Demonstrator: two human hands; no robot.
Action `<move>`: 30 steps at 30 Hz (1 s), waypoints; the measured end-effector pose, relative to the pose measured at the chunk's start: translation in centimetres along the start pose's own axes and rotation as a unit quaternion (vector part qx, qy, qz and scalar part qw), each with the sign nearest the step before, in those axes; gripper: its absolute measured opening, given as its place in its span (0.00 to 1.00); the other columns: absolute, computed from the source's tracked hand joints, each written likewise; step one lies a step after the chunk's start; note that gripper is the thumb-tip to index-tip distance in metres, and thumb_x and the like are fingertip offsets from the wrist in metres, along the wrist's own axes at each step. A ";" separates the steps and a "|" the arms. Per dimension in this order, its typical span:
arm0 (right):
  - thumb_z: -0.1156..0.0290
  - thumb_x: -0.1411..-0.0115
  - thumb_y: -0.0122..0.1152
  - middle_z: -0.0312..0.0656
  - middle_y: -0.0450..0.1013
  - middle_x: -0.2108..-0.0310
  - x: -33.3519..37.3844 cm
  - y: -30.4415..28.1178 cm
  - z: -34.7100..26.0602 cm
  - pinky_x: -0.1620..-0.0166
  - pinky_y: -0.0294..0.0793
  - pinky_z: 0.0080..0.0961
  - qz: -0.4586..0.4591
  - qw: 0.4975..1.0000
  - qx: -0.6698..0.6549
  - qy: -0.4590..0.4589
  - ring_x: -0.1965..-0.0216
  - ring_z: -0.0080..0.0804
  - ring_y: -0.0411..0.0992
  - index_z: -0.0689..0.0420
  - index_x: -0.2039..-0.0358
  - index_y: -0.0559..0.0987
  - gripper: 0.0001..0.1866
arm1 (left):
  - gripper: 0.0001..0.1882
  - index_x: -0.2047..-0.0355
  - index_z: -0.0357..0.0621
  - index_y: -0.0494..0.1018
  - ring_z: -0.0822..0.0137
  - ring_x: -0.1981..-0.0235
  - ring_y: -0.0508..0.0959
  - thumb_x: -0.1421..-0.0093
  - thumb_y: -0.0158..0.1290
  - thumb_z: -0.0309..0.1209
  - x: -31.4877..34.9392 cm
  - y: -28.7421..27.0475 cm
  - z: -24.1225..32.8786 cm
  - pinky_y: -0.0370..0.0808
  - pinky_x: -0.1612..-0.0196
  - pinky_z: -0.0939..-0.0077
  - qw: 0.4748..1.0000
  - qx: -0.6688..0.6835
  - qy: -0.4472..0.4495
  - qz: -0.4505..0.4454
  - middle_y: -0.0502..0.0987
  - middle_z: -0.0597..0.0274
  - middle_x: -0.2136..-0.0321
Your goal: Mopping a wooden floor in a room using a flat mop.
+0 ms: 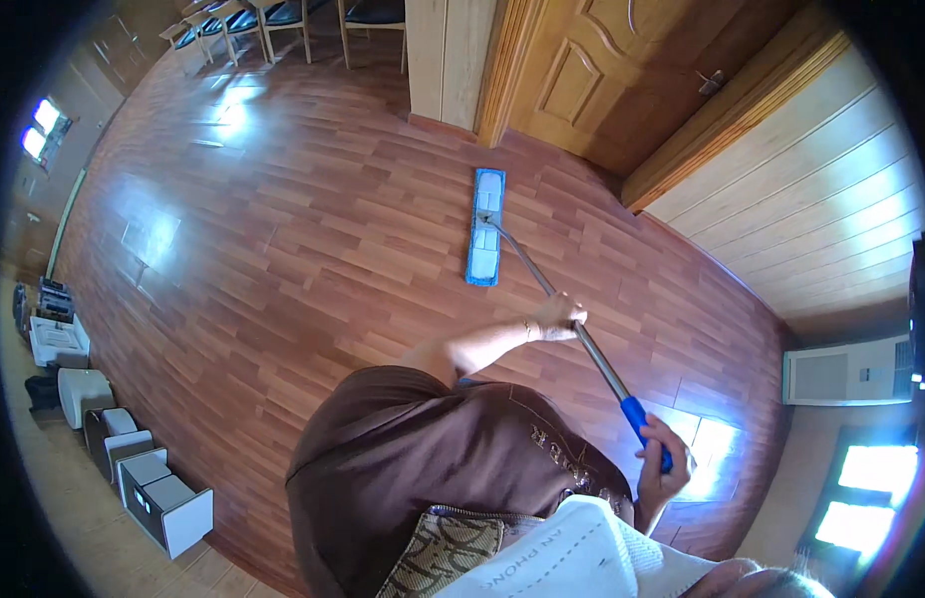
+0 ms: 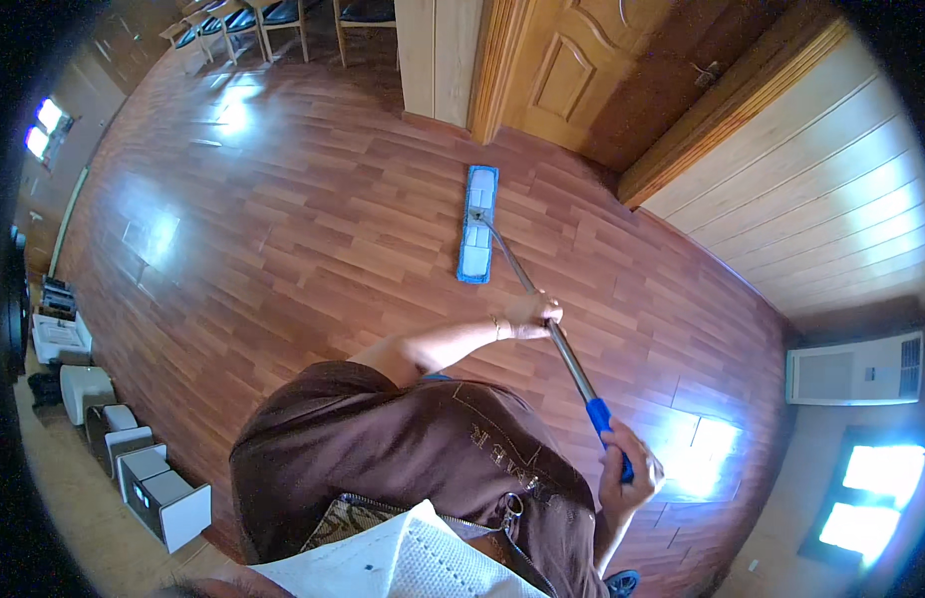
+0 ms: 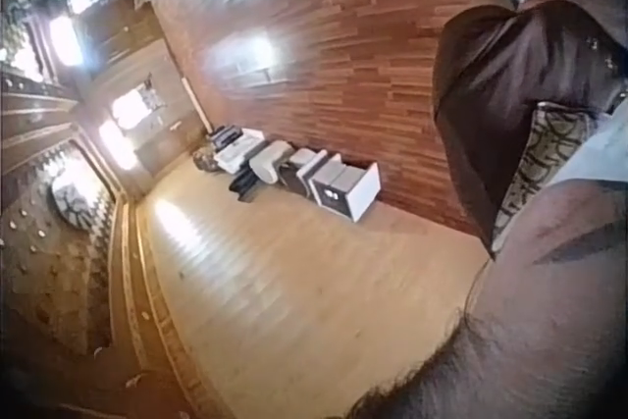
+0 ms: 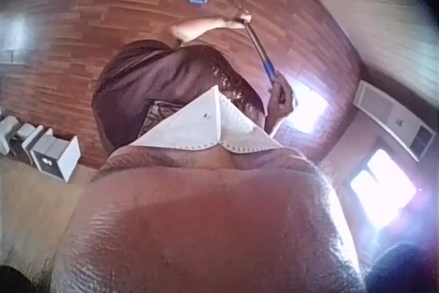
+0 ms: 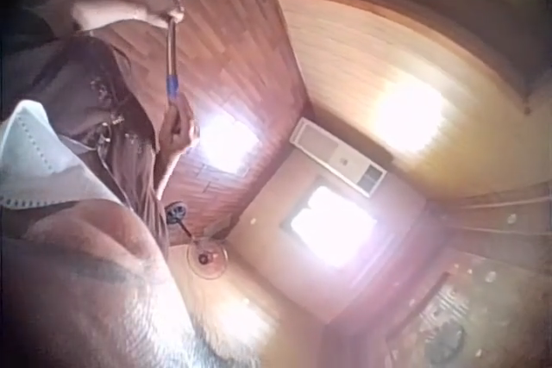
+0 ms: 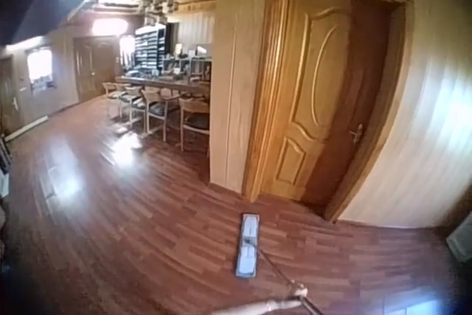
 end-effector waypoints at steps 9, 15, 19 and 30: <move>0.45 0.41 0.55 0.51 0.74 0.76 3.9 0.7 4.4 0.79 0.64 0.18 0.128 0.961 -0.230 -0.086 0.76 0.36 0.72 0.61 0.71 0.71 0.27 | 0.10 0.85 0.45 0.66 0.47 0.75 0.76 0.58 0.56 0.33 2.1 2.8 1.2 0.72 0.70 0.52 0.987 0.027 0.033 -0.155 0.72 0.54 0.83; 0.73 0.42 0.54 0.50 0.75 0.76 -0.7 8.1 3.7 0.58 0.74 0.42 -0.048 0.955 -0.275 -0.100 0.64 0.48 0.76 0.61 0.78 0.71 0.09 | 0.08 0.88 0.46 0.65 0.49 0.78 0.74 0.60 0.53 0.30 3.2 -2.5 -5.3 0.72 0.73 0.55 0.998 -0.031 0.013 -0.046 0.70 0.55 0.85; 0.77 0.45 0.54 0.49 0.76 0.69 -3.5 13.5 1.7 0.50 0.71 0.43 -0.142 0.945 -0.281 -0.090 0.55 0.48 0.73 0.59 0.74 0.73 0.02 | 0.12 0.85 0.46 0.68 0.50 0.72 0.76 0.52 0.56 0.36 5.6 -6.0 -11.4 0.73 0.68 0.55 0.990 -0.107 -0.083 -0.030 0.73 0.54 0.81; 0.79 0.51 0.63 0.48 0.74 0.55 -3.2 25.6 -1.6 0.44 0.64 0.43 -0.425 0.868 -0.215 -0.142 0.46 0.48 0.68 0.59 0.70 0.76 0.07 | 0.18 0.82 0.48 0.65 0.54 0.70 0.74 0.49 0.59 0.43 19.6 -17.8 -17.1 0.67 0.66 0.54 0.924 -0.172 -0.303 0.157 0.71 0.61 0.79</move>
Point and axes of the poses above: each hand's wrist, its own x-axis away from the middle knuckle, its own y-axis out of the palm, z = x × y, the point moved 9 cm from there along -x, towards the middle knuckle
